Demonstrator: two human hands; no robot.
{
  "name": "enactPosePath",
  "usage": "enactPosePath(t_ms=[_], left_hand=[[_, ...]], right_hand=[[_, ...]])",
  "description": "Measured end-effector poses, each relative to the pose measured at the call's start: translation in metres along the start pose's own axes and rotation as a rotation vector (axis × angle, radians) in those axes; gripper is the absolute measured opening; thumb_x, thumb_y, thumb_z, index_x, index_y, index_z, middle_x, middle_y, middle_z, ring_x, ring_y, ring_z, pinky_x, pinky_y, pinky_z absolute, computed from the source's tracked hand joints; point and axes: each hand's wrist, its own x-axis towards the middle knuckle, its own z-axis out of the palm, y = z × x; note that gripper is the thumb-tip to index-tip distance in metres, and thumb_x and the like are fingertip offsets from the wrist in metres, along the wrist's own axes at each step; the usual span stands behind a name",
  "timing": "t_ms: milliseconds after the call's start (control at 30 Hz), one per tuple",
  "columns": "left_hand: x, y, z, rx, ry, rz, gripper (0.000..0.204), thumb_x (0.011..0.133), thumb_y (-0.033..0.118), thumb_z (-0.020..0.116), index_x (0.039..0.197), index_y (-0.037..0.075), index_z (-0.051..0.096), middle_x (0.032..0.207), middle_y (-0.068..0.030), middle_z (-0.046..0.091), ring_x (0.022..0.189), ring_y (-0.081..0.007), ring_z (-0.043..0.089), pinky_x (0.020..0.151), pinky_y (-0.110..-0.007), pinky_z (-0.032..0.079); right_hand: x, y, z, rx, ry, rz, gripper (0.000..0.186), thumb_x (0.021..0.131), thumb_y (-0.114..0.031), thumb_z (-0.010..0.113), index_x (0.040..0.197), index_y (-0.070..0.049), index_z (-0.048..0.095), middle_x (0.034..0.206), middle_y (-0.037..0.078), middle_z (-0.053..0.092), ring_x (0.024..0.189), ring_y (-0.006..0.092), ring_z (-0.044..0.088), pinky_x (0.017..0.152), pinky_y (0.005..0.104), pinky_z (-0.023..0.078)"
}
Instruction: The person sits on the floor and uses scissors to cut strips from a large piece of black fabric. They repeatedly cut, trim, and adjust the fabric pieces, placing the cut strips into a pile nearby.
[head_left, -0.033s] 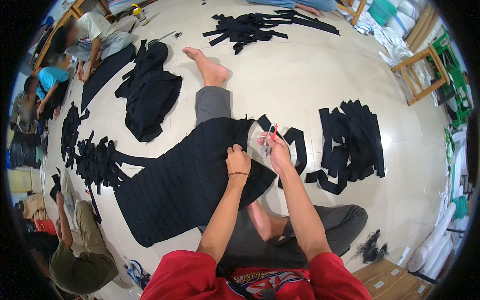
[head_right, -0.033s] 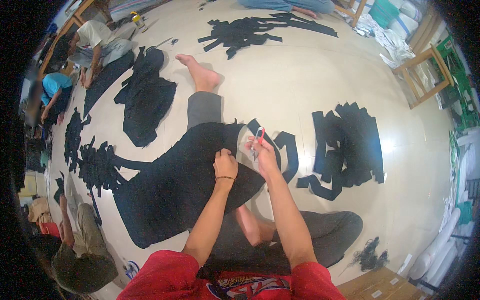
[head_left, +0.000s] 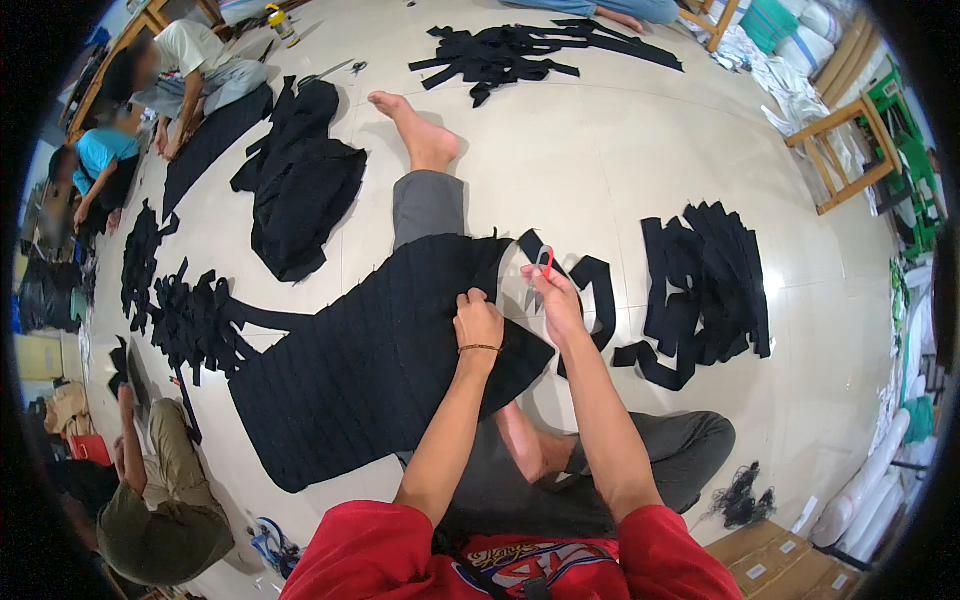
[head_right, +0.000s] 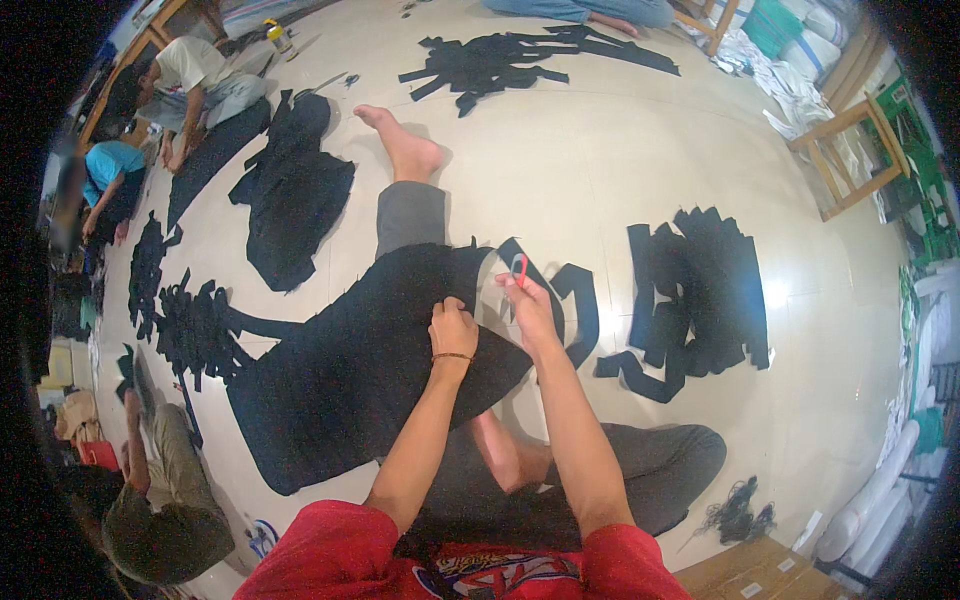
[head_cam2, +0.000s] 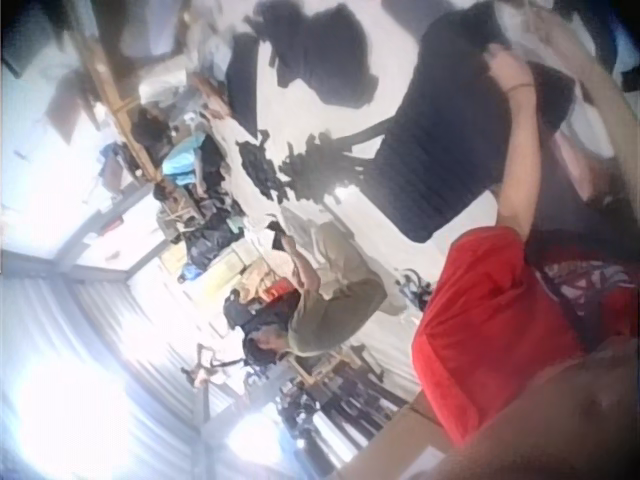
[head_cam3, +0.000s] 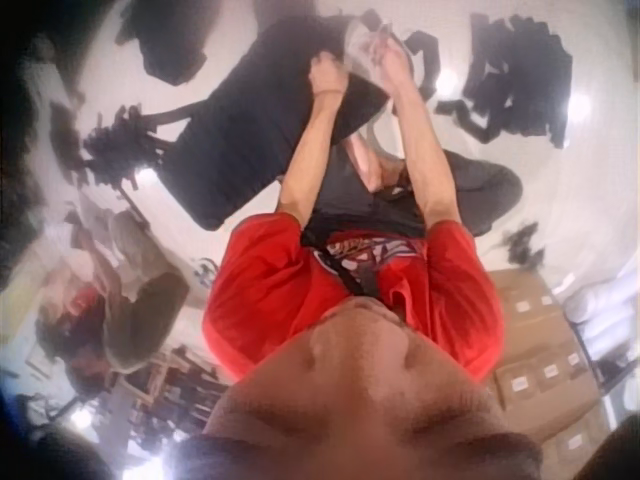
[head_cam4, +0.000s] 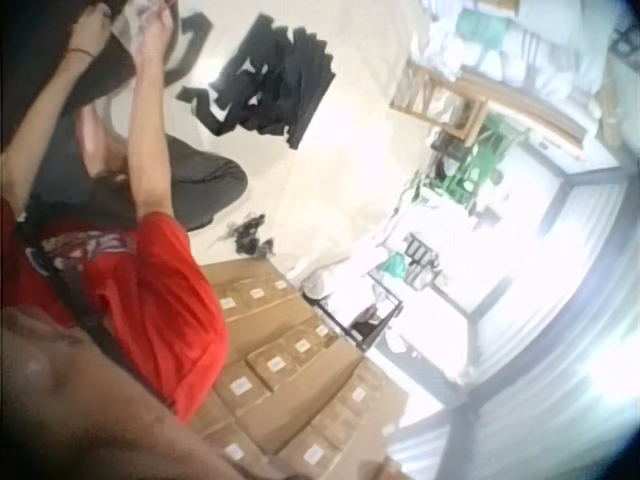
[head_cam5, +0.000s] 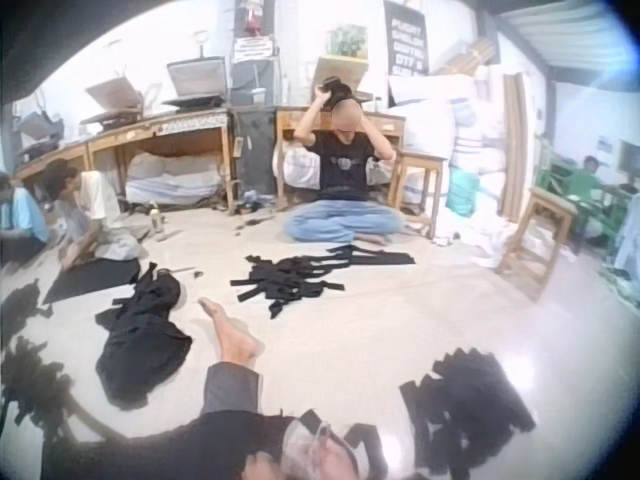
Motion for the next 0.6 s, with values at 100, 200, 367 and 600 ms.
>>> enactPosePath(t_ms=[100,200,367,600], left_hand=[[0.008,-0.001,-0.003,-0.008,0.000,-0.011,0.018,0.086,0.007,0.056,0.100,-0.001,0.063,0.101,-0.0283,0.062,0.087,-0.0478,0.063,0.079,-0.054,0.052],[0.011,0.001,-0.004,-0.026,-0.009,-0.018,0.019,0.086,0.006,0.056,0.101,-0.003,0.063,0.102,-0.0294,0.062,0.088,-0.0474,0.064,0.079,-0.053,0.053],[0.010,0.004,-0.004,-0.040,-0.007,-0.014,0.019,0.085,0.005,0.057,0.101,-0.004,0.064,0.101,-0.0296,0.062,0.087,-0.0476,0.064,0.078,-0.052,0.053],[0.012,0.000,-0.005,-0.028,-0.020,-0.021,0.020,0.085,0.006,0.057,0.101,-0.004,0.064,0.102,-0.0300,0.062,0.089,-0.0475,0.064,0.079,-0.052,0.053]], right_hand=[[0.005,-0.005,0.005,-0.518,0.055,-0.209,0.018,0.093,-0.018,0.068,0.103,-0.003,0.069,0.092,0.005,0.065,0.079,0.0065,0.057,0.068,0.0228,0.044],[0.003,0.000,0.006,-0.443,0.121,-0.219,0.018,0.087,-0.016,0.073,0.099,-0.004,0.070,0.085,0.005,0.066,0.071,0.0078,0.058,0.064,0.0264,0.046],[-0.011,0.022,-0.010,-0.444,0.173,-0.271,0.021,0.078,-0.010,0.076,0.095,-0.001,0.068,0.080,0.012,0.068,0.069,0.0189,0.067,0.067,0.0331,0.053],[-0.029,-0.003,0.006,-1.133,-0.082,-0.056,0.038,0.075,-0.005,0.052,0.111,0.002,0.061,0.100,0.031,0.066,0.096,0.0491,0.063,0.083,0.0540,0.050]])
